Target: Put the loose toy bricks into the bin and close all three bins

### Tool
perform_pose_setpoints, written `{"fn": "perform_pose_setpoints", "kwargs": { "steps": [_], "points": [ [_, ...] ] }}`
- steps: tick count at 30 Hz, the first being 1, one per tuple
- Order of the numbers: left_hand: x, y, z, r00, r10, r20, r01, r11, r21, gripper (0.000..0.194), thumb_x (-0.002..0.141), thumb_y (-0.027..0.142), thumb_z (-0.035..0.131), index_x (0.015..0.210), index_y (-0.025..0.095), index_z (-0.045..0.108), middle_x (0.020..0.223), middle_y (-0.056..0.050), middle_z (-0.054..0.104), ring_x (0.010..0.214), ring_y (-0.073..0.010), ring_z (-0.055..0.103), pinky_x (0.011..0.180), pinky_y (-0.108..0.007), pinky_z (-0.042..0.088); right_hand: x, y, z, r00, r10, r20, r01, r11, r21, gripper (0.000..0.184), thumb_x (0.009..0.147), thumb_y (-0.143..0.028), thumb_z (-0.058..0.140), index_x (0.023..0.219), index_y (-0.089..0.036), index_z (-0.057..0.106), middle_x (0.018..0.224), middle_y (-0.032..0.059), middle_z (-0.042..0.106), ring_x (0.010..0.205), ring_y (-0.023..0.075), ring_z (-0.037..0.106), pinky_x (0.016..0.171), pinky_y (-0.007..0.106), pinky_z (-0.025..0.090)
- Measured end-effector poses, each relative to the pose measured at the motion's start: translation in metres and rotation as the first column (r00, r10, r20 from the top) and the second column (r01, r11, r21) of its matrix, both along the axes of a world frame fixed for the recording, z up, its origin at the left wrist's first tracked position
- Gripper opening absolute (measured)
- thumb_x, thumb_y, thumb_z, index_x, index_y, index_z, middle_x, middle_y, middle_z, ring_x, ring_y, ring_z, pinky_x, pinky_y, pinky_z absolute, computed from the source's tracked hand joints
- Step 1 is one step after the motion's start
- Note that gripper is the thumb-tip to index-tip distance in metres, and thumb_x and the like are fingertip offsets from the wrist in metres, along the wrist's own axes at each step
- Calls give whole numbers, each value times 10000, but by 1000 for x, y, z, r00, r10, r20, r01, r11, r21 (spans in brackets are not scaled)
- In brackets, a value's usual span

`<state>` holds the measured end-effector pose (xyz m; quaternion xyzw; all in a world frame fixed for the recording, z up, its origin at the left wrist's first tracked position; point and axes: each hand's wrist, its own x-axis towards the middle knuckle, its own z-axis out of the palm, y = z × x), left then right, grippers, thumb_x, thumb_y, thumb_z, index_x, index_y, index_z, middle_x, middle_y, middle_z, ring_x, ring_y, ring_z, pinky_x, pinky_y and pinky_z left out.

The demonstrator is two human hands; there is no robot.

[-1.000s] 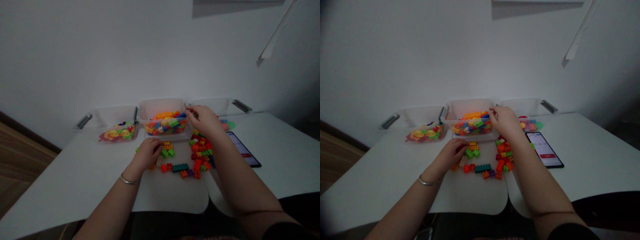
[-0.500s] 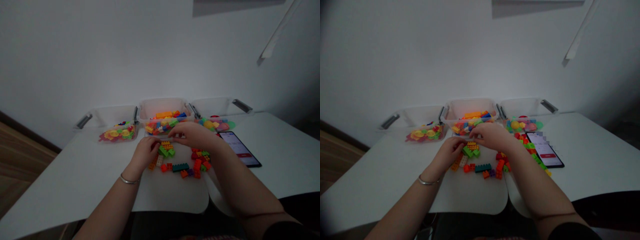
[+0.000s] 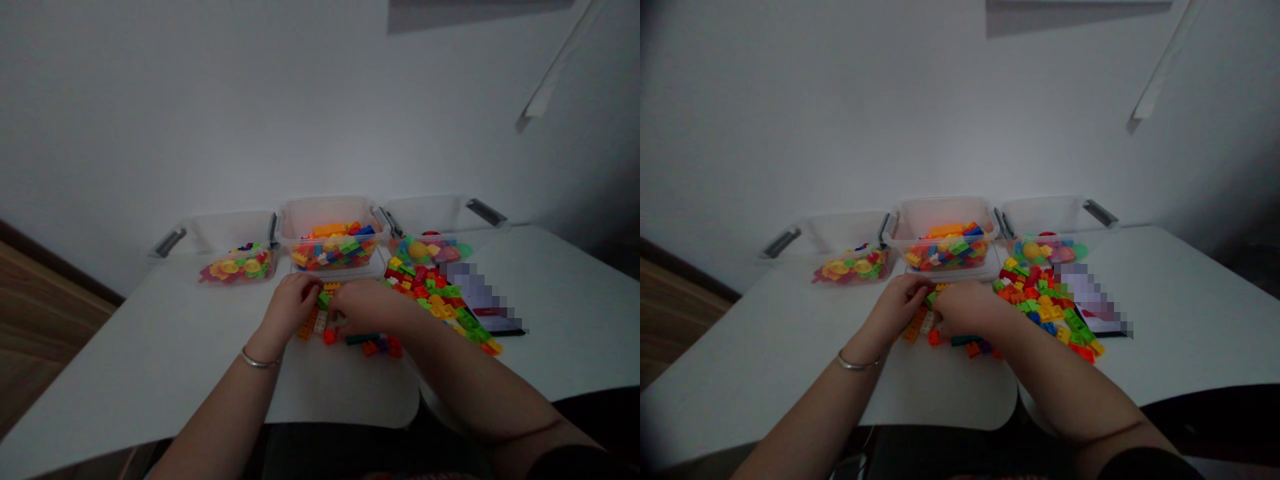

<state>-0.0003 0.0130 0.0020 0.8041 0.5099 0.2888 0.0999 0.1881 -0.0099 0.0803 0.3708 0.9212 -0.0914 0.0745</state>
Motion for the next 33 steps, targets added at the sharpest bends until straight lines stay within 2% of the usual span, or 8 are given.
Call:
{"fn": "perform_pose_setpoints", "kwargs": {
  "steps": [5, 11, 16, 21, 24, 27, 30, 33],
  "points": [
    [0, 0, -1, 1000, 3, 13, -3, 1000, 3, 172, 877, 180, 541, 966, 194, 688, 1000, -60, 708, 980, -238, 613, 887, -392, 481, -11, -7, -5, 996, 29, 82, -32, 999, 37, 215, 802, -298, 640, 939, -187, 764, 885, 110, 747, 813, 264, 690, 658, 319, 499],
    [-1, 1, -3, 1000, -10, 16, 10, 1000, 20, 177, 883, 190, 535, 982, 198, 681, 1004, -57, 711, 978, -237, 613, 901, -405, 479, -15, -6, -11, 998, 30, 63, -33, 998, 49, 201, 836, -212, 565, 884, -171, 755, 870, 116, 750, 785, 253, 694, 650, 320, 502],
    [-1, 0, 0, 1000, -15, 13, 15, 1000, 9, 183, 867, 177, 541, 975, 199, 686, 992, -59, 713, 966, -239, 621, 893, -404, 482, -1, -1, -5, 991, 49, -125, -36, 994, 103, 216, 814, -197, 560, 956, -174, 722, 953, 112, 737, 796, 249, 679, 622, 319, 479],
    [0, -1, 2, 1000, -12, 12, 12, 1000, 2, 187, 865, 173, 543, 968, 196, 697, 983, -65, 719, 953, -235, 629, 878, -393, 487, 23, 14, 12, 937, 77, -341, -36, 991, 127, 212, 848, -221, 546, 964, -202, 723, 990, 73, 695, 851, 198, 643, 729, 305, 476],
    [0, 0, 1, 1000, -11, 16, 12, 1000, -7, 182, 880, 191, 538, 970, 195, 697, 989, -65, 719, 952, -235, 628, 878, -394, 489, 38, 27, 18, 840, 75, -537, 74, 965, 251, 217, 875, -238, 528, 977, -192, 714, 975, 71, 687, 921, 194, 617, 837, 327, 462],
    [0, 1, -1, 1000, -12, 19, 12, 1000, -11, 178, 884, 190, 534, 963, 201, 693, 993, -60, 718, 963, -233, 623, 886, -393, 488, 50, 42, 14, 664, 25, -748, 331, 887, 323, 204, 868, -251, 526, 952, -197, 704, 944, 69, 690, 888, 191, 611, 808, 330, 471],
    [0, 1, -2, 1000, -9, 18, 9, 1000, -17, 181, 879, 176, 534, 965, 198, 692, 989, -61, 718, 961, -231, 624, 893, -397, 488, 58, 58, 2, 418, -48, -907, 624, 741, 248, 232, 875, -321, 530, 994, -200, 688, 988, 77, 698, 856, 197, 619, 751, 336, 487],
    [0, 1, -2, 1000, -9, 19, 9, 1000, -13, 184, 885, 184, 530, 970, 200, 692, 995, -61, 718, 967, -233, 625, 897, -403, 489, 63, 72, -12, 256, -85, -963, 745, 652, 141, 241, 864, -387, 552, 956, -201, 676, 982, 75, 708, 896, 213, 632, 757, 346, 487]
  ]
}}
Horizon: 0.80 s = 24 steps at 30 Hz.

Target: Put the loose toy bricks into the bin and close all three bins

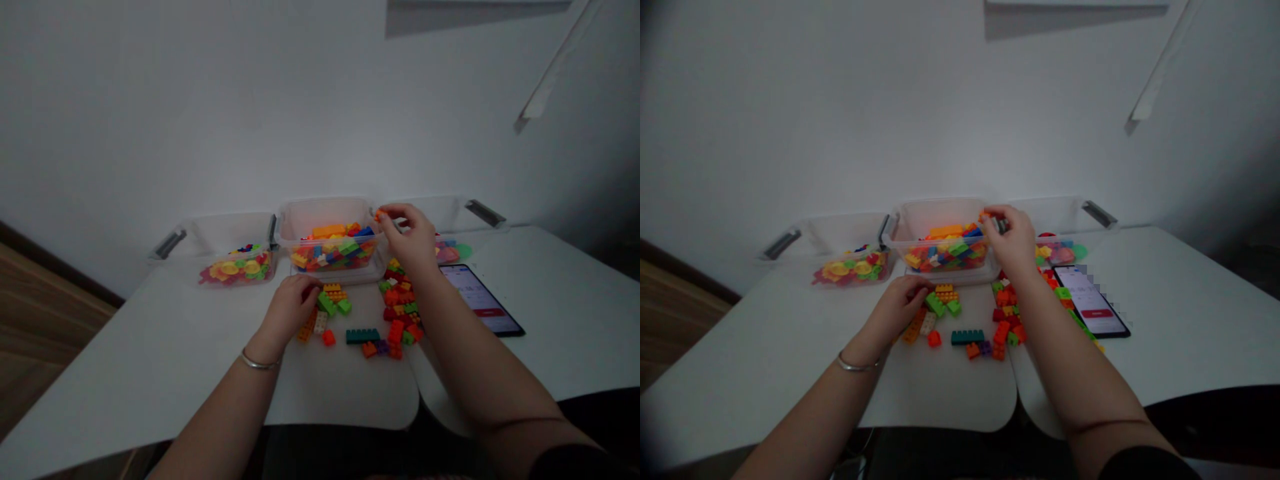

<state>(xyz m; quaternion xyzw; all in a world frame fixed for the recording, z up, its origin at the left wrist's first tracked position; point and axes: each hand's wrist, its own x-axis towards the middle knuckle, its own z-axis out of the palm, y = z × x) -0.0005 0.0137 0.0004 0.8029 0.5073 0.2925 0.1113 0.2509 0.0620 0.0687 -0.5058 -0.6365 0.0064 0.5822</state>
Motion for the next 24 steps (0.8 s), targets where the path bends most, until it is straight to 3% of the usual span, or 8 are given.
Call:
{"fn": "perform_pose_setpoints", "kwargs": {
  "steps": [5, 11, 16, 24],
  "points": [
    [0, -1, 0, 1000, -1, 7, 1, 1000, 16, 177, 879, 189, 542, 972, 205, 692, 990, -60, 717, 966, -233, 623, 874, -397, 503, 5, 12, -14, 996, -38, -82, 29, 994, -106, 221, 823, -412, 589, 844, -195, 626, 873, 64, 694, 813, 203, 620, 726, 333, 475],
    [0, -1, -1, 1000, -6, -2, 6, 1000, 28, 169, 879, 189, 542, 961, 206, 689, 985, -60, 716, 952, -230, 624, 868, -398, 502, 8, 11, -12, 975, -106, 195, 129, 985, -111, 162, 816, -374, 564, 776, -221, 595, 799, 60, 652, 803, 236, 549, 766, 380, 447],
    [0, 0, -1, 1000, -8, -9, 8, 1000, 25, 166, 880, 191, 538, 952, 205, 687, 975, -57, 716, 944, -230, 623, 861, -393, 499, 9, 7, -6, 907, -118, 404, 165, 983, -84, 108, 836, -288, 511, 801, -215, 584, 856, 89, 642, 874, 266, 542, 831, 408, 428],
    [0, 0, -2, 1000, -11, -9, 11, 1000, 23, 166, 889, 200, 536, 962, 204, 685, 972, -59, 716, 941, -225, 625, 857, -386, 503, 6, 1, -2, 823, -158, 546, 237, 968, -78, 211, 883, -265, 442, 855, -177, 632, 939, 151, 636, 940, 303, 539, 831, 440, 446]
  ]
}}
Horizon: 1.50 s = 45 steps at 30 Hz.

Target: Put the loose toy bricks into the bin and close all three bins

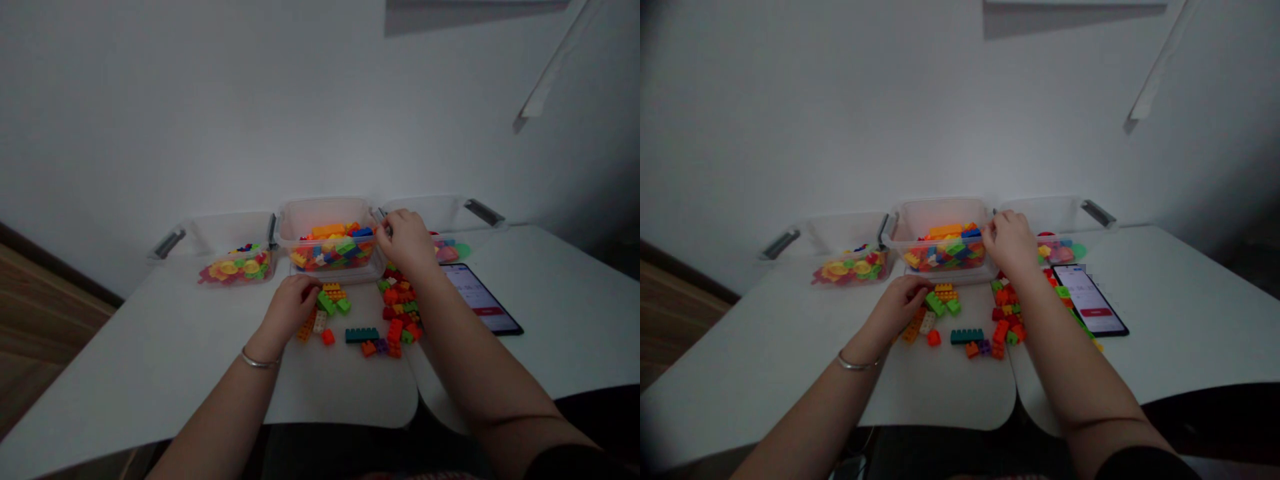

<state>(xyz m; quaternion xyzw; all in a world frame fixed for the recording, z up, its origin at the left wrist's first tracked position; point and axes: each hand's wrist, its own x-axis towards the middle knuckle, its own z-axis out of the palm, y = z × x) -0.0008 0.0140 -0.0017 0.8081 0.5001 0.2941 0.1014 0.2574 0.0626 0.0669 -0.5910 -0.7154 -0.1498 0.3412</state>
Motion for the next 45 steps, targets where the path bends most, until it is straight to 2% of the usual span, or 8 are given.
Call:
{"fn": "perform_pose_setpoints", "kwargs": {
  "steps": [7, 16, 18, 22, 24, 27, 38, 45],
  "points": [
    [-1, 0, 1, 1000, 6, 0, -6, 1000, -8, 171, 886, 197, 534, 962, 202, 687, 989, -59, 719, 954, -232, 624, 870, -391, 498, -1, -6, 7, 999, 17, 44, -17, 1000, 6, 186, 877, -268, 475, 865, -177, 636, 928, 140, 660, 912, 294, 562, 834, 430, 456],
    [-2, 1, 2, 1000, 8, 0, -8, 1000, -21, 195, 892, 188, 512, 960, 194, 695, 984, -64, 724, 956, -240, 629, 887, -409, 490, -14, -35, 34, 935, 270, -232, -250, 962, 109, 155, 858, -255, 501, 942, -201, 619, 925, 79, 659, 791, 207, 594, 711, 339, 461],
    [-2, 1, 3, 1000, 14, 3, -14, 1000, -24, 201, 890, 183, 508, 957, 196, 696, 975, -62, 726, 955, -241, 632, 889, -409, 490, -21, -42, 37, 895, 395, -206, -401, 916, 16, 140, 867, -247, 508, 898, -194, 633, 900, 64, 668, 764, 178, 596, 695, 308, 452],
    [-1, 1, 4, 998, 60, 16, -60, 998, -10, 222, 875, 153, 499, 976, 191, 694, 973, -66, 727, 963, -244, 636, 896, -408, 489, -38, -50, 29, 792, 602, -99, -600, 737, -311, 159, 878, -259, 559, 955, -194, 682, 940, 42, 701, 812, 161, 621, 719, 276, 447],
    [-1, 1, 3, 997, 78, 19, -78, 997, -7, 231, 873, 151, 499, 994, 184, 693, 993, -72, 726, 967, -247, 635, 900, -411, 488, -47, -51, 20, 772, 635, -11, -563, 676, -476, 195, 873, -279, 587, 1023, -215, 694, 1002, 46, 710, 870, 181, 638, 730, 284, 452],
    [-1, 1, 3, 996, 86, 14, -86, 996, -22, 225, 869, 155, 514, 999, 169, 696, 1003, -80, 727, 966, -252, 632, 898, -413, 485, -58, -52, 6, 769, 625, 139, -440, 674, -594, 253, 852, -291, 615, 1077, -204, 691, 1054, 80, 706, 934, 228, 654, 735, 305, 468],
    [-1, 2, 2, 996, 88, 7, -88, 996, -33, 222, 862, 172, 519, 984, 160, 705, 994, -86, 723, 956, -249, 628, 891, -395, 472, -76, -44, -25, 781, 598, 179, -401, 700, -591, 345, 884, -419, 590, 1075, -151, 695, 1068, 127, 693, 978, 254, 637, 770, 322, 485],
    [0, 1, 5, 998, 60, -2, -60, 997, -52, 241, 884, 203, 478, 943, 164, 708, 960, -85, 722, 930, -243, 625, 877, -392, 469, -77, -44, -21, 828, 543, 140, -358, 703, -614, 314, 846, -417, 608, 1029, -180, 702, 990, 100, 728, 881, 241, 664, 658, 294, 466]
  ]
}}
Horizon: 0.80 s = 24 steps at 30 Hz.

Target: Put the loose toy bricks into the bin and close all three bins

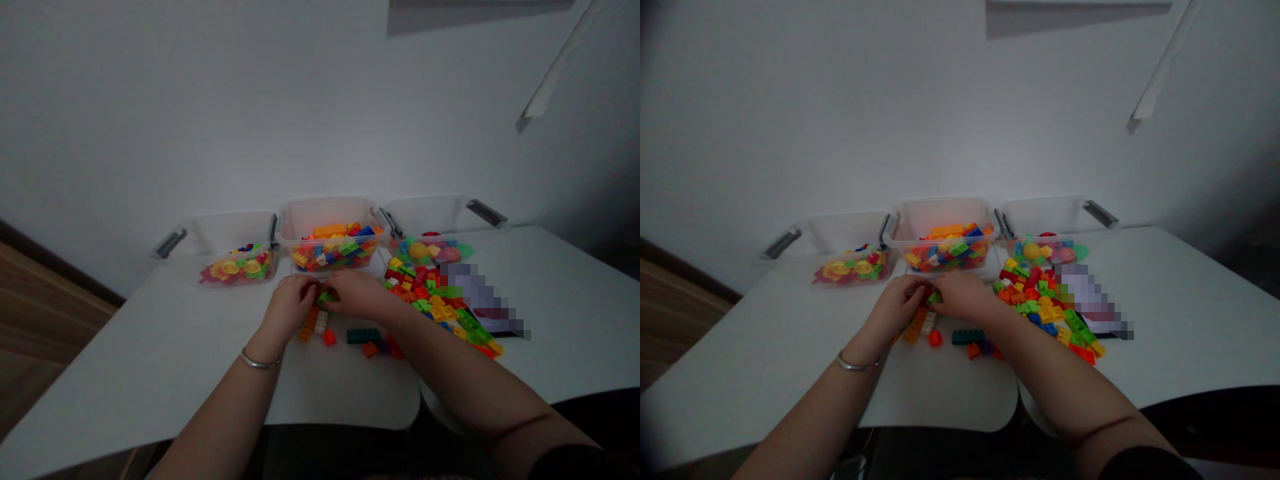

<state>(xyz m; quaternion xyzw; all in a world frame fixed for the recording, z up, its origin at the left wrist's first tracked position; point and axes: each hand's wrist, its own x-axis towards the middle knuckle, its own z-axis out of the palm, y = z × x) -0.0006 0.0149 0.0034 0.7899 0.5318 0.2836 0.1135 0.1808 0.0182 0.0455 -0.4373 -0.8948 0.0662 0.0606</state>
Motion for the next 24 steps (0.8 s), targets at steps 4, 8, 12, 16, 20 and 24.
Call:
{"fn": "perform_pose_setpoints", "kwargs": {
  "steps": [4, 8, 12, 16, 20, 24],
  "points": [
    [-1, -1, 3, 997, 14, 74, -15, 1000, 2, 416, 968, 272, 304, 978, 143, 699, 970, -106, 720, 941, -248, 627, 890, -414, 467, 8, 2, 11, 995, -31, -98, 27, 999, -45, 263, 814, -354, 624, 1010, -197, 700, 963, 75, 737, 843, 221, 668, 632, 277, 443],
    [-2, -2, 5, 990, 59, 125, -59, 998, -9, 426, 969, 311, 306, 981, 141, 696, 974, -106, 723, 956, -254, 630, 888, -416, 476, 21, 3, 25, 941, -4, -339, -12, 999, -47, 283, 814, -273, 613, 1077, -200, 688, 917, 37, 729, 781, 165, 649, 661, 260, 459],
    [-1, -2, 3, 992, 65, 112, -65, 998, -6, 329, 933, 295, 409, 989, 152, 700, 998, -98, 727, 974, -253, 634, 913, -413, 472, 32, 6, 35, 782, 68, -620, 12, 992, 124, 428, 836, -191, 564, 1262, -183, 599, 993, 50, 709, 707, 125, 615, 655, 256, 488],
    [-1, -1, -2, 993, 76, 94, -77, 997, 11, 275, 907, 265, 466, 1015, 166, 699, 1019, -90, 727, 989, -251, 635, 919, -410, 477, 38, 15, 33, 668, 173, -724, 193, 899, 393, 328, 891, -228, 531, 1200, -199, 635, 1103, 80, 691, 832, 162, 634, 773, 315, 523],
    [-1, -1, -4, 993, 77, 92, -80, 996, 26, 257, 902, 251, 477, 1006, 175, 699, 1008, -86, 727, 978, -245, 640, 910, -401, 484, 37, 26, 19, 634, 139, -760, 313, 853, 417, 286, 880, -261, 571, 1158, -225, 628, 1101, 71, 694, 851, 181, 652, 809, 339, 536],
    [0, 0, -2, 993, 71, 92, -74, 997, 30, 242, 896, 242, 482, 975, 181, 702, 979, -79, 729, 956, -241, 646, 896, -398, 490, 33, 36, 7, 645, 93, -758, 357, 841, 407, 260, 885, -289, 572, 1127, -202, 613, 1086, 89, 696, 894, 206, 655, 835, 356, 528]
  ]
}}
